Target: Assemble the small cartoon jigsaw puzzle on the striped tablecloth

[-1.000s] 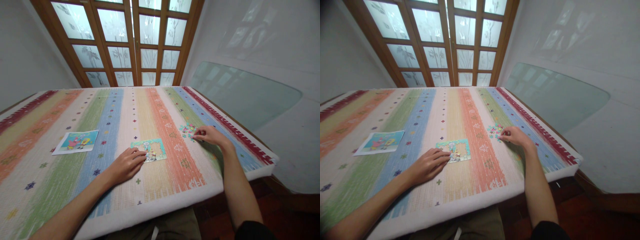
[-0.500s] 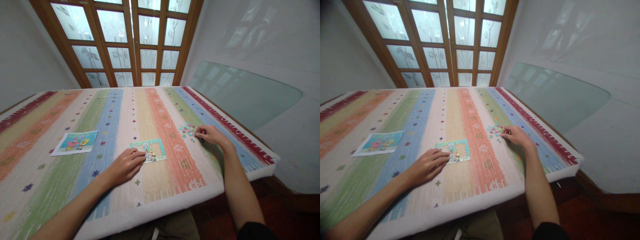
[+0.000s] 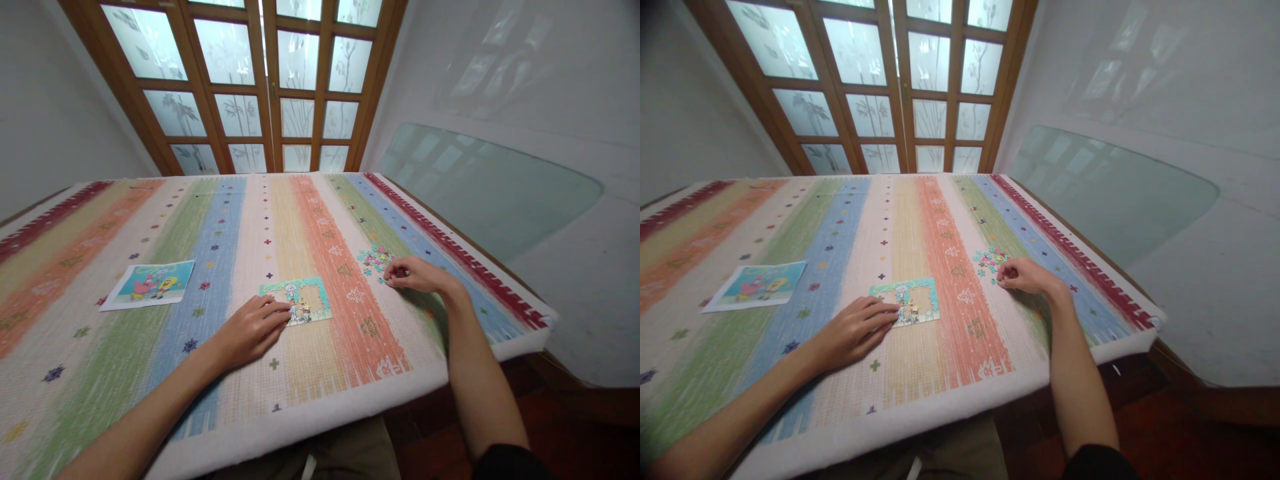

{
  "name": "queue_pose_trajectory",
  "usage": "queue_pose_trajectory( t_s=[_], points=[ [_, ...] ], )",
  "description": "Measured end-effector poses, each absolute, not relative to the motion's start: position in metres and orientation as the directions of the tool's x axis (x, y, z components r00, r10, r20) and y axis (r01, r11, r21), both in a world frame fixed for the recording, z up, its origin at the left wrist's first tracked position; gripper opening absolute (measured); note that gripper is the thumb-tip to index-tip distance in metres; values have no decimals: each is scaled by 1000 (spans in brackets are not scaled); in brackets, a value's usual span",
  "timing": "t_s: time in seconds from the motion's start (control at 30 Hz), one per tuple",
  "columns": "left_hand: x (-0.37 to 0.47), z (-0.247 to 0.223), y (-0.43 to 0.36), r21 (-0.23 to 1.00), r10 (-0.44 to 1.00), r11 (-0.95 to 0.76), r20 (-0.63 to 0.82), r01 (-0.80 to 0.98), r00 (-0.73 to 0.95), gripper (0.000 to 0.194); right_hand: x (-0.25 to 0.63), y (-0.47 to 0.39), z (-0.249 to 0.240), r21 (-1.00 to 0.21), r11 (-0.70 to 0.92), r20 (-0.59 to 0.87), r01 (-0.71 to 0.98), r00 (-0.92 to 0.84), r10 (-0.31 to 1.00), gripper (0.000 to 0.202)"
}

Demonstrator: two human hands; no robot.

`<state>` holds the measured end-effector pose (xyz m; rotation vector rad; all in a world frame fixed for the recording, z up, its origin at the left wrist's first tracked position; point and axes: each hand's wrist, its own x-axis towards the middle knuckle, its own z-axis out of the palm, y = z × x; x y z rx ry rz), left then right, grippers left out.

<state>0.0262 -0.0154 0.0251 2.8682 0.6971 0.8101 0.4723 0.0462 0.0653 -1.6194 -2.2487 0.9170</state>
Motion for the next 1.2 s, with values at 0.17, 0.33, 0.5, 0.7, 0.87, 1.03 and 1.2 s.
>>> queue_pose_trajectory(
  t_s=[0.17,0.33,0.5,0.7,0.87,1.03,1.2],
  points=[
    [26,26,-16,201,447,-894,480,401,755,27,469,46,67,-579,292,-66,761,-401,914,29],
    [26,25,-15,181,444,-894,469,410,763,25,468,44,68,-564,248,-102,788,-364,926,29],
    [27,25,-15,189,440,-896,484,401,756,26,465,44,66,-559,224,-119,798,-345,931,31],
    [27,25,-15,164,426,-902,499,400,755,25,462,44,65,-559,202,-119,804,-318,941,31],
    [27,24,-15,147,421,-903,494,404,761,24,460,45,63,-595,191,-136,781,-331,934,31],
    [27,25,-15,167,429,-901,492,401,757,25,454,44,65,-650,219,-124,728,-386,914,29],
    [28,26,-15,175,428,-902,488,396,760,24,418,40,68,-763,240,-107,601,-483,869,29]
  ],
)
